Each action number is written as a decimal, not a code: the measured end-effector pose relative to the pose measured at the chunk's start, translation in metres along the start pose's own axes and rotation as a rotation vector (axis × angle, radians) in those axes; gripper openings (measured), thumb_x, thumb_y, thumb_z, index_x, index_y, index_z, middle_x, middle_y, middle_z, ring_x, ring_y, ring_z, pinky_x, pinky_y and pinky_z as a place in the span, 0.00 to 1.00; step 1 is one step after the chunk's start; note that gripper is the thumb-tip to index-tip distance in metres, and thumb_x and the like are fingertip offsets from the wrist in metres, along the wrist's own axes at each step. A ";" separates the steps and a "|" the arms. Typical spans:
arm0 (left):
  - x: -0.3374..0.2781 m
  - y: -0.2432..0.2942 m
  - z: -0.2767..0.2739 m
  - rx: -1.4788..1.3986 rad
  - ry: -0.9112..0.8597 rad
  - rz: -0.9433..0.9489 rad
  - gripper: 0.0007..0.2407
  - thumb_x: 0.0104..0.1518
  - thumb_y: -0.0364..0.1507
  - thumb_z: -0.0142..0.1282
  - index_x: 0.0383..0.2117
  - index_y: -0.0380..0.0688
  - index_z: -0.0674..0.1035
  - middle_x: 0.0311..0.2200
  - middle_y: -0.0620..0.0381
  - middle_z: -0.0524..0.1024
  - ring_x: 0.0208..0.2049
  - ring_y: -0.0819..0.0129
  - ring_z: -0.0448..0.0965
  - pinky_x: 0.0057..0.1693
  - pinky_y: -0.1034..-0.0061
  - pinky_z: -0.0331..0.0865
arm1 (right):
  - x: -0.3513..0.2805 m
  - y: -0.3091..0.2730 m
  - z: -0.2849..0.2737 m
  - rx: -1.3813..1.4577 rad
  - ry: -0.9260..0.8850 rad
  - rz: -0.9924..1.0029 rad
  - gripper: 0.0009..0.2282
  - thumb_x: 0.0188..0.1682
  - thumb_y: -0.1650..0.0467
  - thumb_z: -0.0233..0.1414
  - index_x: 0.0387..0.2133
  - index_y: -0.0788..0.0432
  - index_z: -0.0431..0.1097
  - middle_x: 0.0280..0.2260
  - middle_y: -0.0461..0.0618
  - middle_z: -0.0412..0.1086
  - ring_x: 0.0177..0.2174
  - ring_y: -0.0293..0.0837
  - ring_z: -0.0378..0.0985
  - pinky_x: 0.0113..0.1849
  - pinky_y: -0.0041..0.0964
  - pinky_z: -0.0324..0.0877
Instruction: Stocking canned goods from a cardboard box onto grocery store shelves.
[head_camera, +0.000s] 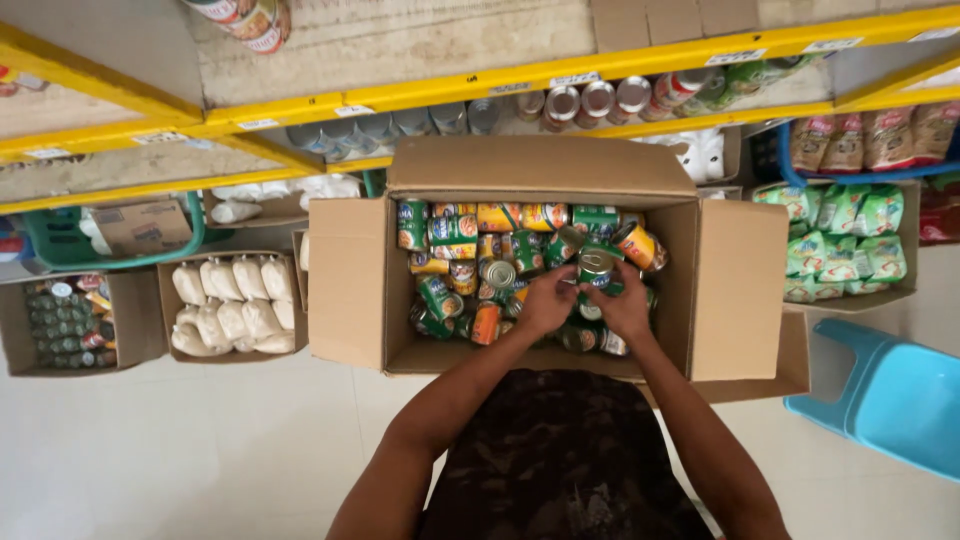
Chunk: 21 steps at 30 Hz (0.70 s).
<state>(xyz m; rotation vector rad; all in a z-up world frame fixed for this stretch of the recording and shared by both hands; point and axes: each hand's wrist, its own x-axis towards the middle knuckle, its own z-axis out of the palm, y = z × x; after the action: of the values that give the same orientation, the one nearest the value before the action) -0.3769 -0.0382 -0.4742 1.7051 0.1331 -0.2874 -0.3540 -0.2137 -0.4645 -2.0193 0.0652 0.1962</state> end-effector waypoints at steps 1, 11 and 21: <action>-0.001 -0.007 0.002 0.002 0.000 0.009 0.15 0.58 0.24 0.58 0.52 0.39 0.78 0.32 0.51 0.83 0.30 0.69 0.80 0.40 0.73 0.75 | -0.001 -0.003 -0.004 0.001 0.005 -0.008 0.31 0.38 0.69 0.69 0.55 0.65 0.66 0.45 0.55 0.73 0.44 0.45 0.76 0.45 0.40 0.73; 0.036 -0.082 -0.002 -0.649 0.044 0.054 0.16 0.61 0.22 0.62 0.55 0.32 0.77 0.45 0.49 0.81 0.44 0.68 0.81 0.51 0.72 0.77 | 0.015 -0.004 -0.024 0.370 -0.251 0.172 0.29 0.46 0.75 0.58 0.63 0.61 0.59 0.42 0.53 0.76 0.40 0.44 0.78 0.40 0.41 0.76; 0.042 0.141 -0.059 -0.331 -0.009 0.251 0.25 0.54 0.21 0.66 0.60 0.37 0.74 0.48 0.51 0.81 0.48 0.70 0.81 0.52 0.73 0.77 | 0.050 -0.139 -0.069 0.445 -0.103 0.180 0.28 0.44 0.76 0.61 0.61 0.60 0.66 0.45 0.57 0.78 0.32 0.49 0.69 0.30 0.43 0.61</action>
<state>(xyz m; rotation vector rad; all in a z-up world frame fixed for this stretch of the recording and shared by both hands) -0.2947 -0.0050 -0.3430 1.3736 -0.0396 -0.0802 -0.2791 -0.2126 -0.3199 -1.5573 0.2079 0.3655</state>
